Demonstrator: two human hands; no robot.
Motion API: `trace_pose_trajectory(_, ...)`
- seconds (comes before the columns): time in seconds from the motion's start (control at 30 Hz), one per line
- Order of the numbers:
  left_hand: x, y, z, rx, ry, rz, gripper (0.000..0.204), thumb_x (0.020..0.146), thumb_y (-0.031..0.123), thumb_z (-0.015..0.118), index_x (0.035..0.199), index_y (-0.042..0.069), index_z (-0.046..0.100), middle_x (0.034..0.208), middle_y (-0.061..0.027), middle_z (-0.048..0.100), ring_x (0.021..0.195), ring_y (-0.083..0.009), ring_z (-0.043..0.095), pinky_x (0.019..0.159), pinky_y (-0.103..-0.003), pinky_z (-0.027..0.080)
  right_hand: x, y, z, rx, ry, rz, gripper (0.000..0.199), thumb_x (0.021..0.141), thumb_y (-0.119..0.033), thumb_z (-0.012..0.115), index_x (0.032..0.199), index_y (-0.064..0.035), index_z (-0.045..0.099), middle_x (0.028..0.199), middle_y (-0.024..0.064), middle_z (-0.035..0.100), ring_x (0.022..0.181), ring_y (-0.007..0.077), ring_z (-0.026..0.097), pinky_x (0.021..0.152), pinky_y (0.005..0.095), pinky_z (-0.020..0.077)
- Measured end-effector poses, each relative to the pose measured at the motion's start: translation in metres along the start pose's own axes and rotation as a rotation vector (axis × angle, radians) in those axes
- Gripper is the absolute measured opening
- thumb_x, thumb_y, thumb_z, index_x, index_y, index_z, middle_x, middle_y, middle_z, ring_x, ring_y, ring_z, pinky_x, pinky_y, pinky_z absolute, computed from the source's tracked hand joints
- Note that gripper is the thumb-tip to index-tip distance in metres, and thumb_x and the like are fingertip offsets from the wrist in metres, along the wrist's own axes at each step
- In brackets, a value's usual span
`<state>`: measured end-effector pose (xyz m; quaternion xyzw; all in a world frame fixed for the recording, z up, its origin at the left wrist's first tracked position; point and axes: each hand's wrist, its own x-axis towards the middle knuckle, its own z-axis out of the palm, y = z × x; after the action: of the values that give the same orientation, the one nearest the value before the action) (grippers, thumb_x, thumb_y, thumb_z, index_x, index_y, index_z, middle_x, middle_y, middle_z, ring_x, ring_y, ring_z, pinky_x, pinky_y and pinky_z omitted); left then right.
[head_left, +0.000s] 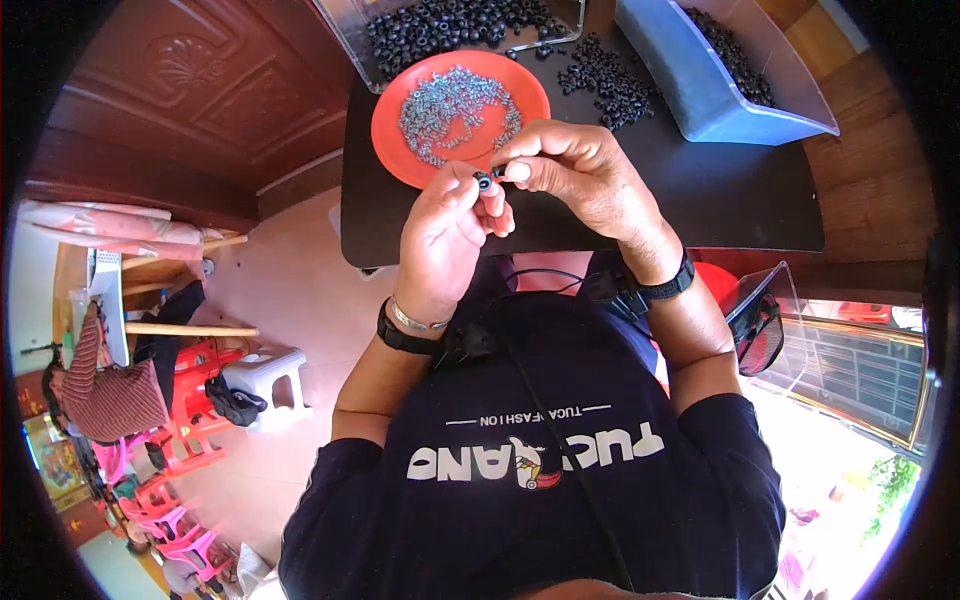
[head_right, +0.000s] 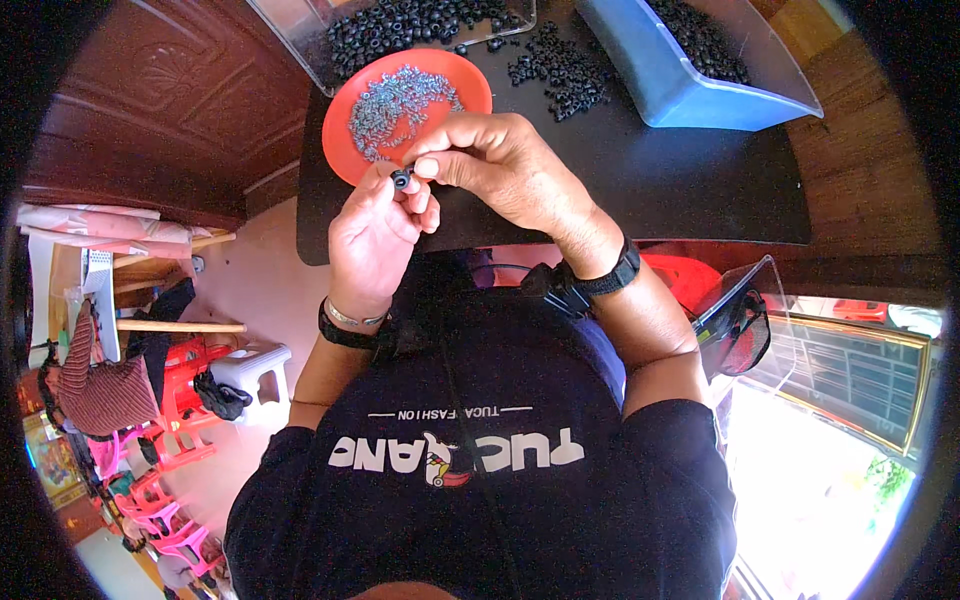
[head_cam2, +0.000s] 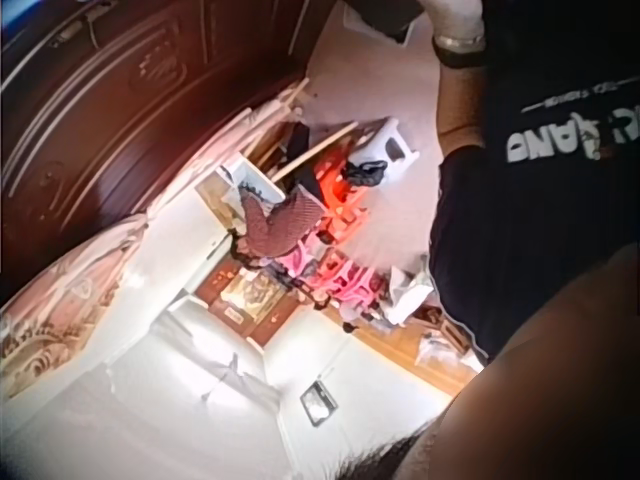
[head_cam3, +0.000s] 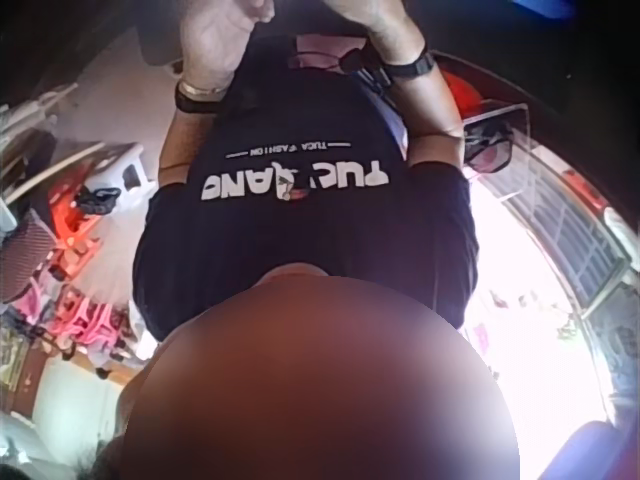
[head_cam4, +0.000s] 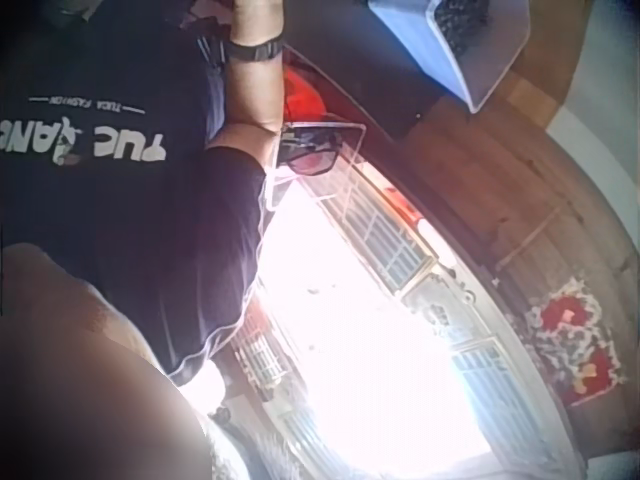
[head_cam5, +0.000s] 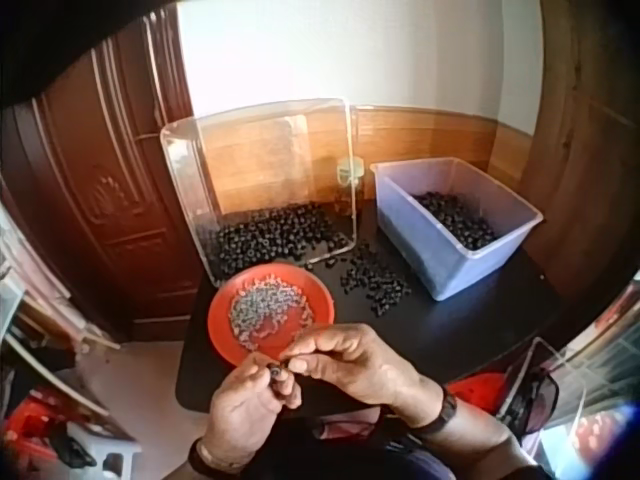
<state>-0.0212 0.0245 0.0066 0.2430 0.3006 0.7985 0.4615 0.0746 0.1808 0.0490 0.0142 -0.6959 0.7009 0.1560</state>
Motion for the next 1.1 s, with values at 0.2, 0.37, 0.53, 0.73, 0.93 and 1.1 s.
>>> trace_pose_trajectory(0.2,-0.001,0.001,0.008,-0.02,0.051,0.024,0.016,0.096,0.022,0.047,0.092,0.006,0.05,0.083,-0.0045,0.055,0.076,-0.0173,0.055,0.07,-0.03,0.043,-0.002,-0.003,0.002,-0.093,-0.004,-0.056,0.018,0.088,-0.009,0.064,0.103,0.0008,0.066,0.093,0.0052,0.065,0.088,0.0117,0.062,0.078,0.0257,0.0495)
trace_pose_trajectory(0.37,-0.003,0.003,0.005,0.199,-0.036,0.085,0.024,0.096,0.027,0.046,0.098,0.003,0.051,0.086,-0.0058,0.054,0.079,-0.018,0.053,0.072,-0.03,0.042,-0.002,-0.003,-0.004,-0.088,-0.031,-0.026,0.018,0.088,-0.011,0.064,0.101,0.0004,0.067,0.09,0.0046,0.066,0.085,0.0109,0.061,0.078,0.0254,0.0489)
trace_pose_trajectory(0.53,-0.006,0.01,0.01,0.498,0.037,0.128,0.026,0.095,0.025,0.05,0.1,0.0,0.053,0.084,-0.0059,0.057,0.078,-0.0154,0.055,0.074,-0.028,0.043,0.001,-0.015,-0.008,-0.051,-0.09,0.012,0.016,0.088,-0.012,0.065,0.098,-0.0002,0.067,0.088,0.0034,0.066,0.083,0.0094,0.06,0.077,0.024,0.0475)
trace_pose_trajectory(0.73,-0.008,0.014,0.004,0.694,0.037,0.109,0.024,0.094,0.022,0.053,0.1,-0.001,0.054,0.083,-0.0049,0.059,0.079,-0.0122,0.056,0.076,-0.027,0.043,0.004,-0.022,-0.008,-0.335,-0.136,-0.065,0.013,0.087,-0.01,0.066,0.096,-0.001,0.067,0.085,0.0025,0.065,0.08,0.0096,0.059,0.073,0.0248,0.0468)
trace_pose_trajectory(0.93,-0.008,0.013,0.004,0.664,0.038,0.121,0.023,0.094,0.022,0.055,0.099,-0.001,0.054,0.083,-0.0046,0.06,0.078,-0.011,0.056,0.076,-0.026,0.043,0.004,-0.023,-0.009,-0.44,-0.14,-0.137,0.012,0.086,-0.008,0.065,0.095,-0.0005,0.066,0.084,0.0037,0.064,0.078,0.0129,0.059,0.071,0.026,0.0468)
trace_pose_trajectory(1.1,-0.008,0.013,0.005,0.709,0.028,0.148,0.021,0.093,0.02,0.056,0.098,0.0,0.054,0.081,-0.004,0.06,0.077,-0.0101,0.056,0.074,-0.024,0.043,0.004,-0.026,-0.007,-0.477,-0.15,-0.173,0.011,0.087,-0.008,0.065,0.095,-0.0006,0.066,0.082,0.0038,0.063,0.076,0.014,0.059,0.069,0.0269,0.0469)
